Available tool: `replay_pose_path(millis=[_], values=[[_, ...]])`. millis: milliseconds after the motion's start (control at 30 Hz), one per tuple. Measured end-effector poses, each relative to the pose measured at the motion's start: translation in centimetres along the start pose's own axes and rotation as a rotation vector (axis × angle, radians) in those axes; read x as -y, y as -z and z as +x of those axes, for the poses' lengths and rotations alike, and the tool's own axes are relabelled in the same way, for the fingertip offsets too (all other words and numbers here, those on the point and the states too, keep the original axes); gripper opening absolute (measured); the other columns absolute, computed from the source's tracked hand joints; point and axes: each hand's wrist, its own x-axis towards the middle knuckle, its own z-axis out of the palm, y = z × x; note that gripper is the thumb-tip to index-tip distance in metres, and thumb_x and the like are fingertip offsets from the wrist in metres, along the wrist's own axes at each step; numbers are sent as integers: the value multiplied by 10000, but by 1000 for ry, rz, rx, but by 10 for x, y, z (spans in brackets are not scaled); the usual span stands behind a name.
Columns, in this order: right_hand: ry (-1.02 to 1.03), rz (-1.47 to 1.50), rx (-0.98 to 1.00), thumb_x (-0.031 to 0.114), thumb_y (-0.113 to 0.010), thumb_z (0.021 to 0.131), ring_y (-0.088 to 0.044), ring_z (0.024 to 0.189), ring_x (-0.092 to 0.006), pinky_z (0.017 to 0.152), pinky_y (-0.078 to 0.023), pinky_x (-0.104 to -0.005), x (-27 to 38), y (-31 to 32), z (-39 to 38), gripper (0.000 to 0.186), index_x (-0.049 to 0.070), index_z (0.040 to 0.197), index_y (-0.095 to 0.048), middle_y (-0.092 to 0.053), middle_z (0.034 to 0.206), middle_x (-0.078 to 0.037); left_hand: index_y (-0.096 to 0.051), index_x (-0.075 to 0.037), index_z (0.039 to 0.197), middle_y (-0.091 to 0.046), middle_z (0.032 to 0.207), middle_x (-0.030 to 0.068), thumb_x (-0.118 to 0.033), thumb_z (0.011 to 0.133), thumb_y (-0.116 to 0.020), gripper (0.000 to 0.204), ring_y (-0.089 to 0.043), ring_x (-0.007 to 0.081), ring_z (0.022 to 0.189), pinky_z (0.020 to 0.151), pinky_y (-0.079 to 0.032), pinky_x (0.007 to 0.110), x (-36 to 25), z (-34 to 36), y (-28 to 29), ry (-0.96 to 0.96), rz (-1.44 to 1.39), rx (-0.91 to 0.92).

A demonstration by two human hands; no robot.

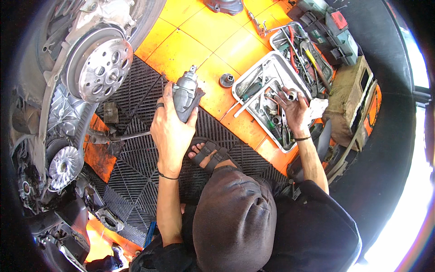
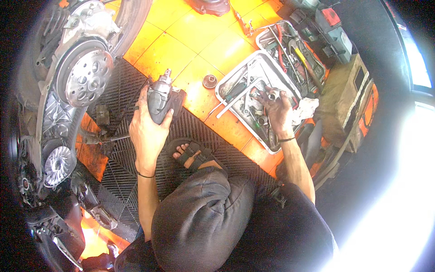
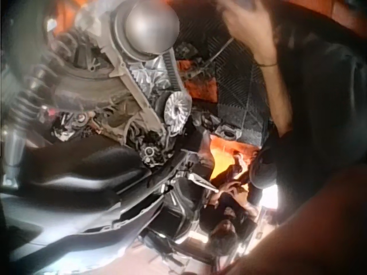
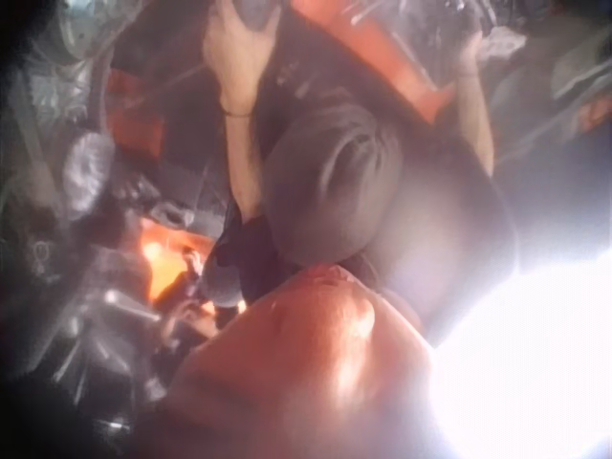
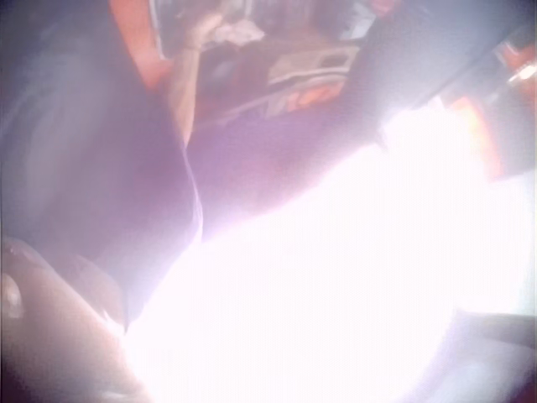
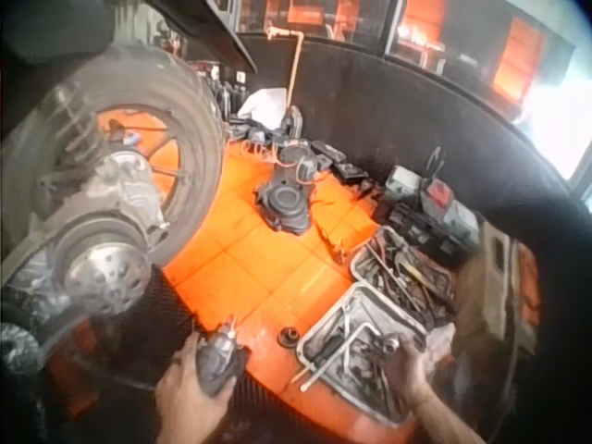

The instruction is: The person removes a belt and a metal pulley component from the motorcycle engine using an impact wrench, then picks up a transmission cover and cleans its interior surfaces with a brush and spray.

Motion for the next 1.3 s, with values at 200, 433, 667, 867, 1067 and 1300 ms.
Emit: replay_pose_path(millis=[200, 433, 667, 867, 1067, 1300], values=[[-201, -1056, -133, 192, -594, 981, -494, 620, -128, 563, -454, -293, 18, -21, 13, 173, 69, 1103, -594, -559, 795, -13, -421, -43, 1457, -654, 1047, 266, -276, 763, -826, 837, -684, 394, 842, 737, -574, 458, 1, -3, 1, 19, -6, -2], [-58, -1275, 362, 207, -604, 996, -588, 656, -146, 582, -427, -281, -1, -105, 87, 229, 20, 1126, -627, -620, 789, -40, -393, -82, 1476, -633, 1050, 217, -214, 746, -833, 863, -673, 402, 890, 760, -561, 473, 4, -2, 4, 51, -95, 37], [334, -1696, 670, 202, -616, 931, -667, 848, -481, 714, -528, -551, -120, -191, 199, 250, -5, 1039, -527, -656, 901, -295, -396, -86, 1485, -632, 1082, 210, -211, 738, -836, 876, -663, 394, 924, 779, -551, 464, 6, -5, 5, 69, -102, 6], [461, -1754, 708, 239, -646, 912, -682, 792, -466, 701, -544, -529, -150, -191, 211, 274, -4, 998, -554, -689, 842, -259, -413, -85, 1479, -634, 1073, 198, -208, 726, -839, 874, -656, 385, 933, 780, -546, 450, 6, -4, 4, 75, -120, 11], [394, -1582, 506, 277, -640, 936, -692, 796, -443, 675, -536, -513, -131, -170, 214, 311, -22, 974, -567, -688, 805, -247, -421, -94, 1475, -635, 1056, 180, -209, 725, -838, 866, -661, 372, 924, 765, -549, 451, 5, -1, 3, 81, -118, 19], [167, -1501, 277, 212, -595, 957, -717, 750, -311, 626, -563, -445, -139, -143, 230, 301, -59, 1058, -510, -678, 781, -200, -421, -57, 1472, -621, 1080, 171, -250, 730, -841, 875, -647, 336, 919, 780, -556, 421, 5, -1, 5, 44, -78, 13]])
